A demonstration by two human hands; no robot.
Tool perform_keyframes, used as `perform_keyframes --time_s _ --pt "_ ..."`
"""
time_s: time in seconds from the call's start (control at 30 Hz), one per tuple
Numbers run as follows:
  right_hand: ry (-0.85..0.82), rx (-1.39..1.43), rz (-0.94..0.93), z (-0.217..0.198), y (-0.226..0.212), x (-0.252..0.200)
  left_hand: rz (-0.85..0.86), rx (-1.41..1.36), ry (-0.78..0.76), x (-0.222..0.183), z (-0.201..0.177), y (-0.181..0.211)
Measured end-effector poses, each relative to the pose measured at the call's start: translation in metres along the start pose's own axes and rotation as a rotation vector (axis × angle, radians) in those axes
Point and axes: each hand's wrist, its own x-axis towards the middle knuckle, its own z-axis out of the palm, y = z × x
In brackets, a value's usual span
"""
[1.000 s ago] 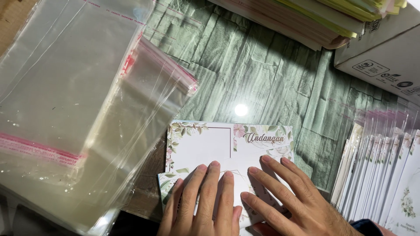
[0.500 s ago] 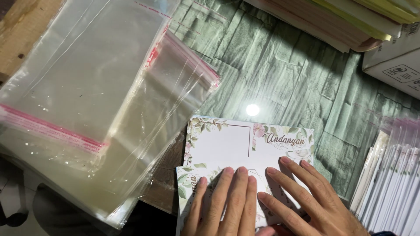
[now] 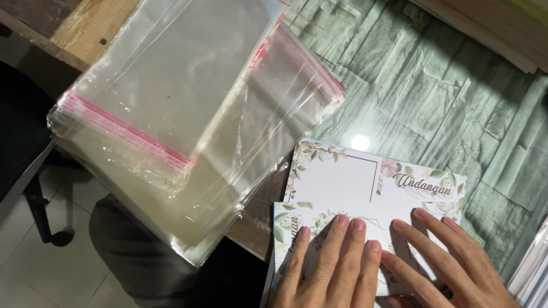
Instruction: The person folds a card and inserts it into a translucent plastic envelope by hand.
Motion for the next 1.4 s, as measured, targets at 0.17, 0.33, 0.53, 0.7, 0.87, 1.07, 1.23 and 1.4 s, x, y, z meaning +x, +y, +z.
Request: perform_keyframes --time_s 0.17,0.33,0.53,0.7,0.87,1.07,1.23,1.4 --pt "0.005 -0.009 -0.023 0.001 0.002 0.001 -0.046 -0.028 0.005 0.003 -0.002 0.002" --pt "-0.050 0.003 0.003 -0.005 0.000 0.004 -0.080 -0.047 0.035 0.005 -0.004 0.000" --pt "0.007 -0.007 -0.068 -0.005 0.006 0.005 0.006 -0.057 -0.062 0.004 -0.009 -0.006" --pt "-0.022 0.016 -0.067 -0.007 0.006 0.002 0.037 -0.141 -0.111 0.002 -0.007 -0.009" --pt "-0.008 0.033 -0.092 -0.006 0.007 0.003 0.065 -0.285 -0.183 0.006 -0.011 -0.022" --pt "-0.061 0.027 -0.061 -0.016 -0.001 0.007 0.227 -0.432 -0.305 0.027 -0.021 -0.049" --pt "-0.113 0.002 -0.010 -0.028 -0.010 0.012 0.341 -0.450 -0.486 0.035 -0.023 -0.057" --pt "-0.148 0.021 -0.006 -0.043 -0.016 0.026 0.361 -0.391 -0.544 0.041 -0.027 -0.056"
